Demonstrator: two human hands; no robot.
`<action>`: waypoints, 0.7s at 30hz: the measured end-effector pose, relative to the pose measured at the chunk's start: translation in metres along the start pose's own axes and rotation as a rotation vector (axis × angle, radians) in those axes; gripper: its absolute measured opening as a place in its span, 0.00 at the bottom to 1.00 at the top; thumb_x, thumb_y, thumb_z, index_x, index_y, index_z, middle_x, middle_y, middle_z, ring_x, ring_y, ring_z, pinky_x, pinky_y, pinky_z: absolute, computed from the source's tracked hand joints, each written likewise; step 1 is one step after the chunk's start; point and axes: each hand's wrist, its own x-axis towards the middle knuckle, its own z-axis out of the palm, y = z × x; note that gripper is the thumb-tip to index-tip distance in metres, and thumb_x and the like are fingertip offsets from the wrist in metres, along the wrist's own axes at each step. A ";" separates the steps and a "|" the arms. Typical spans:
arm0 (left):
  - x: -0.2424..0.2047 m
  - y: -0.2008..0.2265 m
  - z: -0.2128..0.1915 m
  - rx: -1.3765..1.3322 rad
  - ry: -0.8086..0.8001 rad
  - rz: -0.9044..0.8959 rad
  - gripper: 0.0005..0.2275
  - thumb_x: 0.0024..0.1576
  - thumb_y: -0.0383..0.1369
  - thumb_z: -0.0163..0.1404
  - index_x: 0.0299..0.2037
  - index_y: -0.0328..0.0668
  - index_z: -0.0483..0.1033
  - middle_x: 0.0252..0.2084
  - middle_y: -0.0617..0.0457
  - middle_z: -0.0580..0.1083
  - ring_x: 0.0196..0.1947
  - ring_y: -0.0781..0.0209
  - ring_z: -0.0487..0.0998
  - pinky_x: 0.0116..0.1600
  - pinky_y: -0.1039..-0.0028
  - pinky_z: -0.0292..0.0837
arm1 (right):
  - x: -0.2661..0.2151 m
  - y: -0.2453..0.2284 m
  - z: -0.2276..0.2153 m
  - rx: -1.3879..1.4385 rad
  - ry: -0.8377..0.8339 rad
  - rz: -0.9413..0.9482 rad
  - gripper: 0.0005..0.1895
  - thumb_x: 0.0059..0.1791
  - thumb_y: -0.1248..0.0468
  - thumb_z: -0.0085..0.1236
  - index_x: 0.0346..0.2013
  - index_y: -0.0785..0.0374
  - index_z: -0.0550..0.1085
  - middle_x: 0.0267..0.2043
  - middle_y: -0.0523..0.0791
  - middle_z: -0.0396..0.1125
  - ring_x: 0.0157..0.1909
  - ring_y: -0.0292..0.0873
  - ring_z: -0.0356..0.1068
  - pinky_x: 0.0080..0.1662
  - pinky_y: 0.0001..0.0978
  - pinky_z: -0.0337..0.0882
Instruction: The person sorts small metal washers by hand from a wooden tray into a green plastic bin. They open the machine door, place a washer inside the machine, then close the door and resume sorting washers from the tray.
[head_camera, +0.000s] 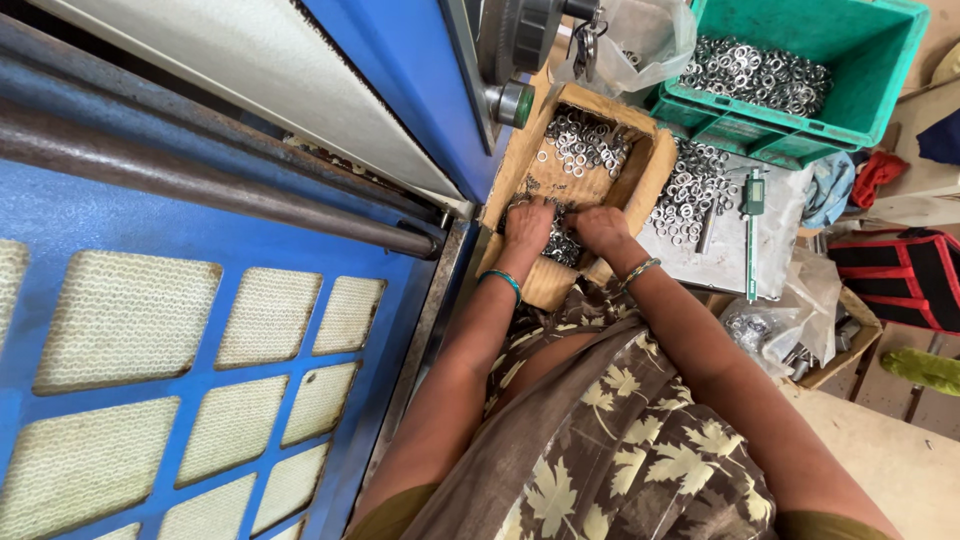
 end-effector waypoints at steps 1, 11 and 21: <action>0.001 0.001 -0.003 -0.005 0.001 0.000 0.09 0.58 0.28 0.46 0.41 0.42 0.81 0.45 0.43 0.77 0.42 0.46 0.81 0.44 0.59 0.76 | 0.001 0.000 -0.001 -0.024 -0.006 0.003 0.12 0.50 0.56 0.54 0.47 0.43 0.78 0.48 0.44 0.73 0.51 0.46 0.74 0.50 0.41 0.73; 0.005 0.003 -0.006 0.006 -0.098 0.120 0.10 0.58 0.33 0.46 0.38 0.49 0.83 0.51 0.44 0.75 0.47 0.46 0.79 0.49 0.60 0.75 | -0.008 -0.003 -0.013 0.040 0.029 0.002 0.12 0.51 0.55 0.55 0.47 0.53 0.76 0.47 0.46 0.74 0.52 0.49 0.75 0.52 0.44 0.73; 0.009 0.007 0.010 0.215 -0.172 0.080 0.11 0.59 0.33 0.44 0.40 0.53 0.83 0.54 0.49 0.73 0.44 0.52 0.80 0.46 0.60 0.75 | 0.006 0.006 0.009 -0.010 -0.018 0.004 0.14 0.53 0.58 0.51 0.53 0.48 0.75 0.51 0.44 0.73 0.55 0.48 0.74 0.54 0.42 0.72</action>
